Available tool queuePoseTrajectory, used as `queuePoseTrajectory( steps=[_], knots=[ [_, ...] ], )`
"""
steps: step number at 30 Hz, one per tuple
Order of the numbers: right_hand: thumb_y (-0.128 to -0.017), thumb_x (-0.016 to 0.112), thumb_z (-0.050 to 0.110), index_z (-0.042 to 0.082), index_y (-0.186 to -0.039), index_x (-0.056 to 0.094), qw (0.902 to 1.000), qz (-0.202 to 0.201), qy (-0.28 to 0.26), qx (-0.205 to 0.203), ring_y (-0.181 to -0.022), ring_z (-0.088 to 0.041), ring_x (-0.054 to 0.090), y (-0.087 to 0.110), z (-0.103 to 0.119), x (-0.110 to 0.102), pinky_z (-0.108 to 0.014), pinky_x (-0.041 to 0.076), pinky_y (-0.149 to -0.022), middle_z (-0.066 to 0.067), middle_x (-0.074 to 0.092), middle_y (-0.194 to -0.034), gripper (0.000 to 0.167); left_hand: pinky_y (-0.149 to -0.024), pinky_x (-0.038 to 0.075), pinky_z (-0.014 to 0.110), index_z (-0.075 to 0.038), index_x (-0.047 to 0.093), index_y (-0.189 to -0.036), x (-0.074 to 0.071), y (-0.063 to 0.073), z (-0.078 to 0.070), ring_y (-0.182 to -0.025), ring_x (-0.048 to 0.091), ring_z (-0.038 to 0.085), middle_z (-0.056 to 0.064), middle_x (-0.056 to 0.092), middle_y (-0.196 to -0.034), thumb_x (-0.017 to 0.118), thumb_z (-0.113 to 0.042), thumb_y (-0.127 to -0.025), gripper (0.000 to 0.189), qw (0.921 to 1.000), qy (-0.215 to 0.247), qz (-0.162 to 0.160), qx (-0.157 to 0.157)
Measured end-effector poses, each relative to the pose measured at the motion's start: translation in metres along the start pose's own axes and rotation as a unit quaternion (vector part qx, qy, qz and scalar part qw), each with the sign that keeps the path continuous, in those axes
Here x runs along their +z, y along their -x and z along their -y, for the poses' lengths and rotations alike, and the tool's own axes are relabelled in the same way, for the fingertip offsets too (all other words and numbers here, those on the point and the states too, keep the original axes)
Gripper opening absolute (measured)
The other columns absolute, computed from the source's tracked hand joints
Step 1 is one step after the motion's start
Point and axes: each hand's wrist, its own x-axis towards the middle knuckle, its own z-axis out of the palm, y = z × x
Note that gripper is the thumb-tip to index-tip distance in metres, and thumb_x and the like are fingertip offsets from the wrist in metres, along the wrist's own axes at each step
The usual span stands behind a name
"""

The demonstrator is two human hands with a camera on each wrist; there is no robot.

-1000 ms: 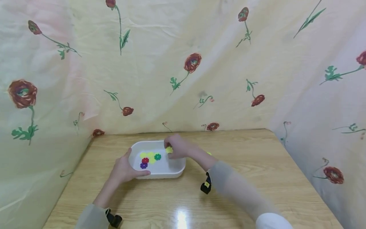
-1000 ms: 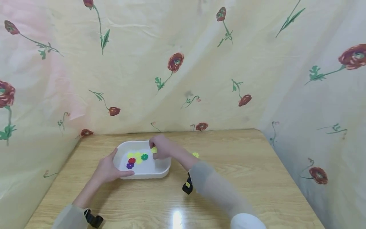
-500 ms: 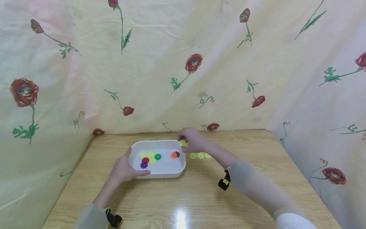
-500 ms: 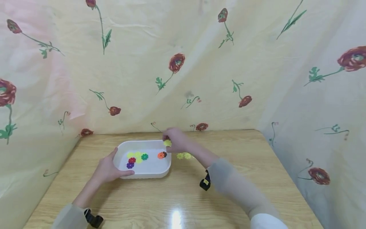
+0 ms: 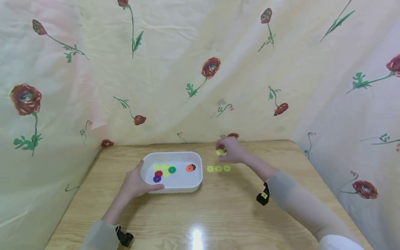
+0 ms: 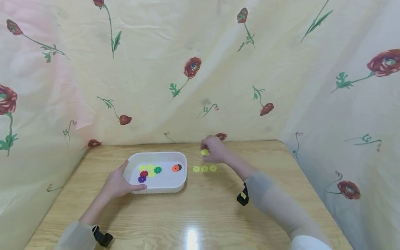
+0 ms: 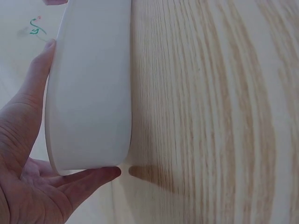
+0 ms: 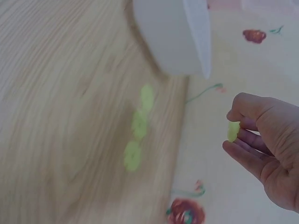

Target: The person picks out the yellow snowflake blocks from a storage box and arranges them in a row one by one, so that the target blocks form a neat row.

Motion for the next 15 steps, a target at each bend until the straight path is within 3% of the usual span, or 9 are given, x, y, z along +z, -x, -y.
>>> queuePoseTrajectory(
  steps=[15],
  knots=[
    [-0.080,0.080,-0.003,-0.001,-0.097,0.070,0.9989,0.000,0.018,0.043,-0.088,-0.027,0.070,0.039,-0.048,-0.004,-0.037,0.066,-0.074,-0.014,0.071,-0.095,0.020,-0.114,0.050,0.064,0.001,0.017,-0.169,-0.002,0.001,0.001,-0.140,0.053,0.050,0.033,0.042,-0.163,0.094,-0.060,-0.072,0.138,1.0000,0.002,0.003,-0.006]
  ],
)
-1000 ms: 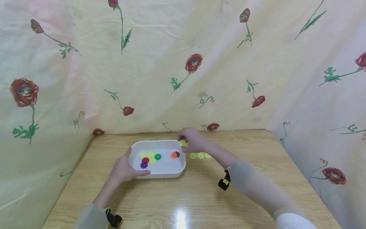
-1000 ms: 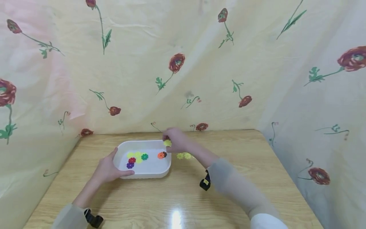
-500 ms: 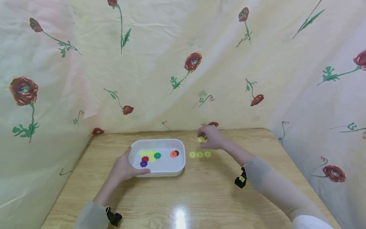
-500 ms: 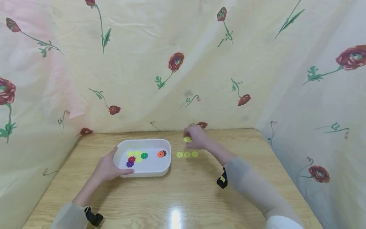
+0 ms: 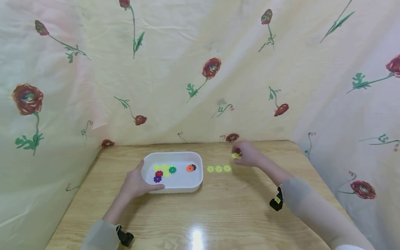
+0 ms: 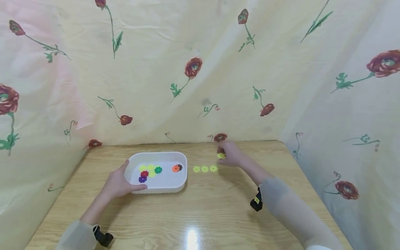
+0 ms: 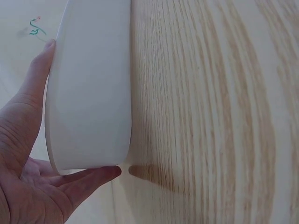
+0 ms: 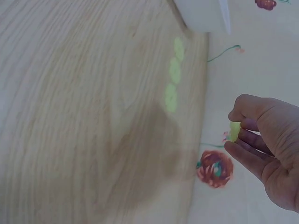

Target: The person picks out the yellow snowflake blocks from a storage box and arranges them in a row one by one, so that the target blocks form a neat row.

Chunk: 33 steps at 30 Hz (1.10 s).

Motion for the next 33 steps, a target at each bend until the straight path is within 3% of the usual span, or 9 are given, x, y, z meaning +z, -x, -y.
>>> queuePoseTrajectory(
  steps=[15,26,33],
  knots=[
    [-0.080,0.080,0.003,0.002,-0.097,0.073,0.9989,0.021,0.031,0.028,-0.082,-0.019,0.067,0.015,-0.013,0.012,-0.033,0.060,-0.072,-0.009,0.072,-0.091,0.019,-0.115,0.048,0.064,0.001,0.018,-0.169,0.001,0.001,-0.001,-0.143,0.051,0.050,0.033,0.040,-0.164,0.094,-0.064,-0.069,0.141,1.0000,0.001,0.007,-0.007],
    [-0.079,0.078,0.000,0.004,-0.093,0.075,0.9980,0.032,0.035,0.041,-0.072,-0.011,0.054,0.019,-0.015,0.026,-0.027,0.049,-0.067,-0.006,0.068,-0.081,0.014,-0.115,0.048,0.064,0.000,0.018,-0.169,0.001,-0.001,0.000,-0.143,0.051,0.049,0.033,0.041,-0.164,0.094,-0.063,-0.069,0.140,1.0000,0.003,0.004,-0.005],
    [-0.079,0.078,0.004,0.006,-0.093,0.075,0.9968,0.051,0.033,0.051,-0.075,-0.009,0.057,0.019,-0.020,0.035,-0.025,0.052,-0.069,-0.003,0.069,-0.083,0.015,-0.114,0.050,0.063,0.000,0.020,-0.168,0.001,0.000,0.001,-0.139,0.055,0.048,0.032,0.044,-0.162,0.094,-0.064,-0.069,0.139,1.0000,0.002,-0.001,0.000]
  ],
)
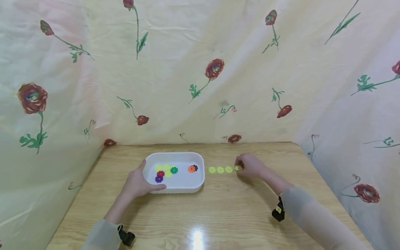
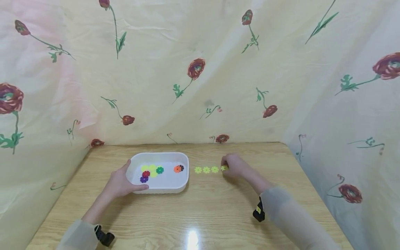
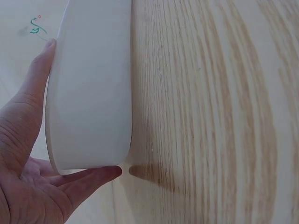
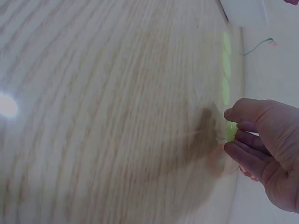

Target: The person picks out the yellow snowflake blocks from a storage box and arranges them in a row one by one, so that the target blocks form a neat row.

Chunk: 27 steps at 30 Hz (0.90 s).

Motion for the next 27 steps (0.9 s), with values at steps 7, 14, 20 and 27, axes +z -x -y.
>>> queuePoseTrajectory(
  steps=[7,14,20,27],
  knots=[
    [-0.080,0.079,0.005,0.009,-0.092,0.074,1.0000,0.005,0.003,-0.005,-0.077,-0.009,0.058,-0.0026,-0.0014,0.0068,-0.027,0.053,-0.069,0.001,0.068,-0.084,0.014,-0.116,0.048,0.064,0.001,0.019,-0.168,-0.0011,0.0001,-0.0002,-0.141,0.052,0.049,0.034,0.041,-0.163,0.094,-0.066,-0.068,0.142,1.0000,-0.004,0.002,-0.005],
    [-0.080,0.080,0.005,0.008,-0.091,0.074,0.9996,0.000,0.020,-0.019,-0.077,-0.009,0.058,-0.0033,-0.0009,0.0080,-0.028,0.053,-0.069,0.000,0.069,-0.083,0.013,-0.116,0.048,0.064,0.000,0.019,-0.169,-0.0025,0.0011,-0.0028,-0.142,0.052,0.048,0.033,0.041,-0.164,0.095,-0.062,-0.069,0.140,1.0000,0.002,0.005,-0.007],
    [-0.082,0.081,0.004,0.006,-0.093,0.075,0.9995,0.003,0.025,-0.020,-0.077,-0.009,0.058,-0.0029,-0.0002,0.0082,-0.028,0.054,-0.070,-0.002,0.070,-0.083,0.012,-0.116,0.048,0.064,0.000,0.018,-0.169,-0.0027,0.0022,-0.0040,-0.141,0.053,0.048,0.034,0.041,-0.163,0.094,-0.063,-0.069,0.140,1.0000,0.002,0.004,-0.007],
    [-0.084,0.082,0.005,0.005,-0.094,0.076,0.9994,0.002,0.023,-0.024,-0.079,-0.011,0.062,-0.0038,0.0002,0.0085,-0.030,0.057,-0.072,-0.003,0.072,-0.085,0.011,-0.114,0.050,0.062,0.000,0.019,-0.169,-0.0017,0.0018,-0.0023,-0.138,0.055,0.047,0.033,0.044,-0.161,0.094,-0.064,-0.069,0.140,1.0000,-0.001,0.001,-0.003]
  ],
)
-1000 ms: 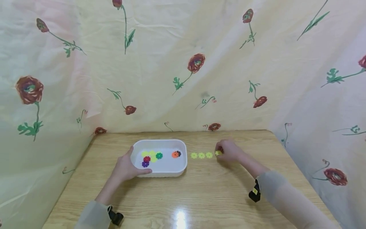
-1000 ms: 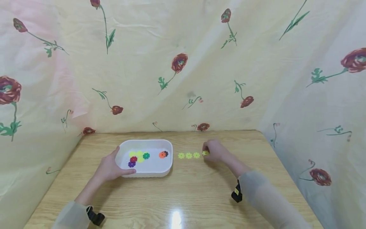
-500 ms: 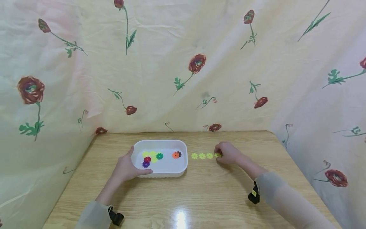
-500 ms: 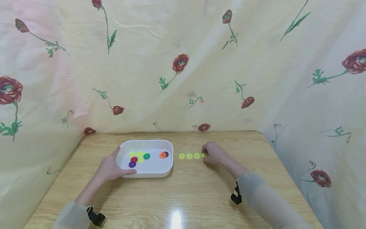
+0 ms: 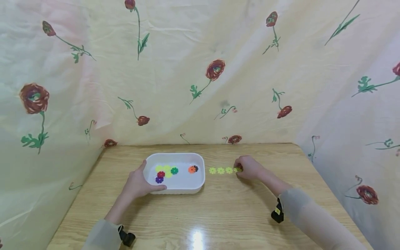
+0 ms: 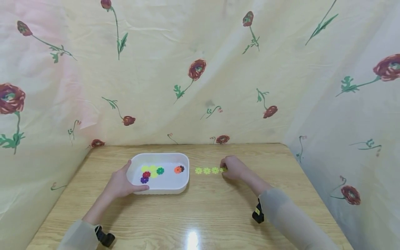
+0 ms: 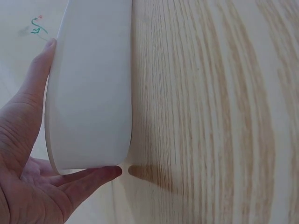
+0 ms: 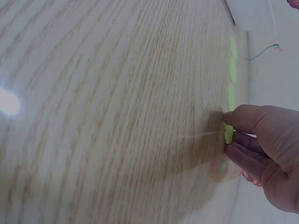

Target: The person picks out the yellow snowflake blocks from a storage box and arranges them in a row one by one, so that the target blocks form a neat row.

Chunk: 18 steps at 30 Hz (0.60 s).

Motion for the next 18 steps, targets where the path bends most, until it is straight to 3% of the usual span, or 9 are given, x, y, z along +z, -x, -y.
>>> queuePoseTrajectory(
  steps=[13,18],
  knots=[
    [-0.090,0.082,0.006,0.000,-0.105,0.079,0.9994,0.018,-0.007,0.028,-0.085,-0.015,0.070,0.000,0.006,-0.004,-0.033,0.062,-0.078,-0.008,0.078,-0.095,0.017,-0.115,0.048,0.065,-0.001,0.018,-0.169,0.000,-0.003,0.005,-0.140,0.053,0.048,0.033,0.042,-0.163,0.093,-0.066,-0.068,0.142,1.0000,0.008,0.002,0.000],
    [-0.093,0.076,0.004,-0.002,-0.110,0.078,0.9993,0.002,-0.015,0.035,-0.085,-0.017,0.069,-0.003,0.008,-0.015,-0.037,0.062,-0.078,-0.011,0.077,-0.097,0.019,-0.116,0.047,0.066,-0.002,0.017,-0.170,0.000,-0.002,0.004,-0.141,0.052,0.048,0.032,0.040,-0.164,0.093,-0.066,-0.068,0.142,0.9999,0.012,0.005,-0.001]
  ],
)
